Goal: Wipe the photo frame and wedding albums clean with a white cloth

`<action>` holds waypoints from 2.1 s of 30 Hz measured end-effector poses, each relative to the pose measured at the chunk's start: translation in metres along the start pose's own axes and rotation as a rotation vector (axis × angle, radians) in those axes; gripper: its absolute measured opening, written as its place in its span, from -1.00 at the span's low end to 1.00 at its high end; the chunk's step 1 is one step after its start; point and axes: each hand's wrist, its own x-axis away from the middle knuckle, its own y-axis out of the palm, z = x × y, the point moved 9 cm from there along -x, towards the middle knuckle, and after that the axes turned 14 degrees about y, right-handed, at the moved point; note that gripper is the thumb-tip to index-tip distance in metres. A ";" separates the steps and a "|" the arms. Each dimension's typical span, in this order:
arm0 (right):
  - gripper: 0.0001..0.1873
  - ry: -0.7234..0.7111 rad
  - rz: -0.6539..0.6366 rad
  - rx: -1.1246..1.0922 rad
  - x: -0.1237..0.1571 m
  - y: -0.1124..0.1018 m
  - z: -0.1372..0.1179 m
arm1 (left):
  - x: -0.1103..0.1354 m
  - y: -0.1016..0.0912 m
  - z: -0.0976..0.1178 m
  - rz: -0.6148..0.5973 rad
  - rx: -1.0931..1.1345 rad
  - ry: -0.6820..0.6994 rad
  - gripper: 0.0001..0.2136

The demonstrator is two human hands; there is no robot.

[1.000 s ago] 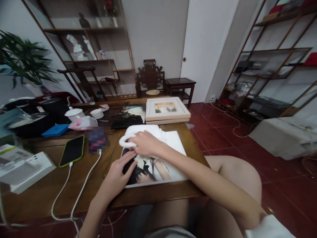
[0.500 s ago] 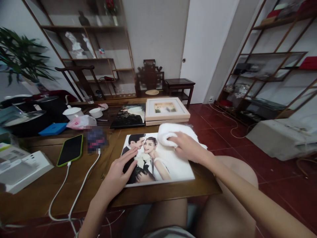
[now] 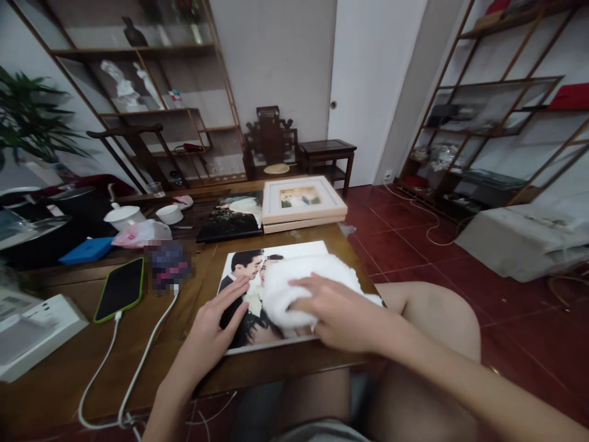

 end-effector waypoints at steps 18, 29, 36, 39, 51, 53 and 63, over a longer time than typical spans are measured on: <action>-0.58 0.008 -0.008 0.083 0.041 0.012 -0.021 | 0.001 0.001 -0.003 0.005 0.015 -0.024 -0.68; -0.51 0.110 0.019 0.053 -0.021 -0.016 0.030 | 0.001 0.002 -0.003 -0.011 0.008 -0.021 -0.67; -0.55 0.136 0.210 0.139 -0.065 -0.025 0.053 | 0.002 0.002 -0.004 -0.021 0.005 -0.043 -0.66; -0.50 0.092 0.210 0.114 -0.045 -0.012 0.034 | 0.002 0.002 -0.003 -0.014 0.011 -0.039 -0.67; -0.55 -0.082 -0.133 -0.025 0.026 0.011 -0.039 | 0.001 0.000 -0.002 0.023 0.002 -0.010 -0.68; -0.53 -0.039 -0.087 -0.022 0.005 0.004 -0.021 | 0.001 0.000 -0.002 0.018 0.001 -0.010 -0.69; -0.55 0.038 0.238 0.150 -0.072 -0.016 0.032 | 0.000 0.002 -0.004 0.001 0.016 -0.032 -0.68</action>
